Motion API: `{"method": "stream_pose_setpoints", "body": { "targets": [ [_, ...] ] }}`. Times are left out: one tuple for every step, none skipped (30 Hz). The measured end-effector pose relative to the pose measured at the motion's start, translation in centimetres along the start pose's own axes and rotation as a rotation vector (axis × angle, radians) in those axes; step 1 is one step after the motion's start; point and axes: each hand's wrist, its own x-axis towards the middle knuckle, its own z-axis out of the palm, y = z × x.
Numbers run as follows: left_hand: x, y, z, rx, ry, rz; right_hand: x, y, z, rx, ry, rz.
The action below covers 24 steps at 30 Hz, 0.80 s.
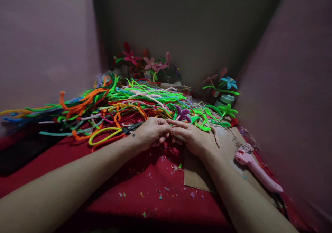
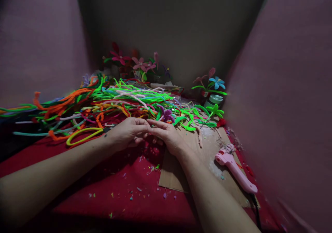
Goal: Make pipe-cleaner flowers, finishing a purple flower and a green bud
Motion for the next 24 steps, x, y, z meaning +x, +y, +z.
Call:
{"method": "stream_pose_setpoints", "body": {
  "targets": [
    [-0.2, 0.2, 0.2, 0.023, 0.021, 0.003, 0.0, -0.1, 0.1, -0.03, 0.014, -0.007],
    [-0.5, 0.3, 0.4, 0.044, 0.041, 0.016, 0.0, -0.3, 0.1, -0.069, 0.036, -0.013],
    [-0.7, 0.5, 0.5, 0.058, 0.063, 0.04, -0.1, -0.4, 0.2, -0.115, 0.065, -0.019],
    [-0.9, 0.7, 0.5, 0.059, 0.084, 0.068, -0.1, -0.7, 0.3, -0.17, 0.1, -0.032],
    [-1.1, 0.8, 0.5, 0.05, 0.094, 0.083, -0.3, -0.9, 0.4, -0.238, 0.139, -0.057],
    [-1.2, 0.9, 0.4, 0.03, 0.084, 0.079, -0.4, -1.1, 0.6, -0.321, 0.183, -0.1],
    [-1.3, 1.0, 0.3, -0.001, 0.053, 0.053, -0.6, -1.2, 0.7, -0.414, 0.23, -0.173],
    [-1.3, 1.0, 0.1, -0.035, 0.003, 0.01, -0.8, -1.3, 0.9, -0.514, 0.274, -0.275],
    [-1.3, 1.1, -0.2, -0.069, -0.058, -0.045, -1.1, -1.4, 1.1, -0.61, 0.305, -0.398],
    [-1.3, 1.0, -0.4, -0.102, -0.124, -0.103, -1.3, -1.4, 1.4, -0.692, 0.323, -0.53],
    [-1.2, 1.0, -0.6, -0.136, -0.179, -0.154, -1.5, -1.4, 1.6, -0.752, 0.318, -0.65],
    [-1.2, 0.9, -0.8, -0.169, -0.222, -0.2, -1.7, -1.3, 1.8, -0.795, 0.302, -0.752],
    [-1.1, 0.8, -0.9, -0.197, -0.261, -0.242, -1.9, -1.3, 2.0, -0.829, 0.28, -0.831],
    [-1.1, 0.7, -0.9, -0.22, -0.299, -0.278, -2.1, -1.3, 2.2, -0.857, 0.262, -0.894],
    [-1.0, 0.5, -0.9, -0.24, -0.334, -0.3, -2.3, -1.3, 2.4, -0.88, 0.252, -0.948],
    [-1.0, 0.4, -0.8, -0.254, -0.368, -0.31, -2.5, -1.3, 2.5, -0.9, 0.247, -0.995],
    [-1.0, 0.2, -0.7, -0.261, -0.397, -0.309, -2.6, -1.3, 2.7, -0.916, 0.249, -1.036],
    [-1.1, 0.1, -0.6, -0.262, -0.415, -0.296, -2.8, -1.4, 2.8, -0.929, 0.258, -1.07],
    [-1.2, 0.0, -0.5, -0.247, -0.416, -0.27, -3.0, -1.6, 2.9, -0.936, 0.276, -1.093],
    [-1.3, -0.1, -0.3, -0.209, -0.403, -0.231, -3.1, -1.7, 3.0, -0.934, 0.304, -1.1],
    [-1.5, -0.1, -0.2, -0.146, -0.377, -0.181, -3.3, -1.9, 3.0, -0.92, 0.344, -1.094],
    [-1.7, -0.1, -0.1, -0.07, -0.343, -0.125, -3.3, -2.1, 3.0, -0.901, 0.39, -1.078],
    [-2.0, 0.0, 0.0, 0.01, -0.307, -0.07, -3.4, -2.3, 2.9, -0.885, 0.433, -1.055],
    [-2.2, 0.1, 0.1, 0.086, -0.272, -0.015, -3.3, -2.6, 2.7, -0.885, 0.47, -1.029]
  ]
}}
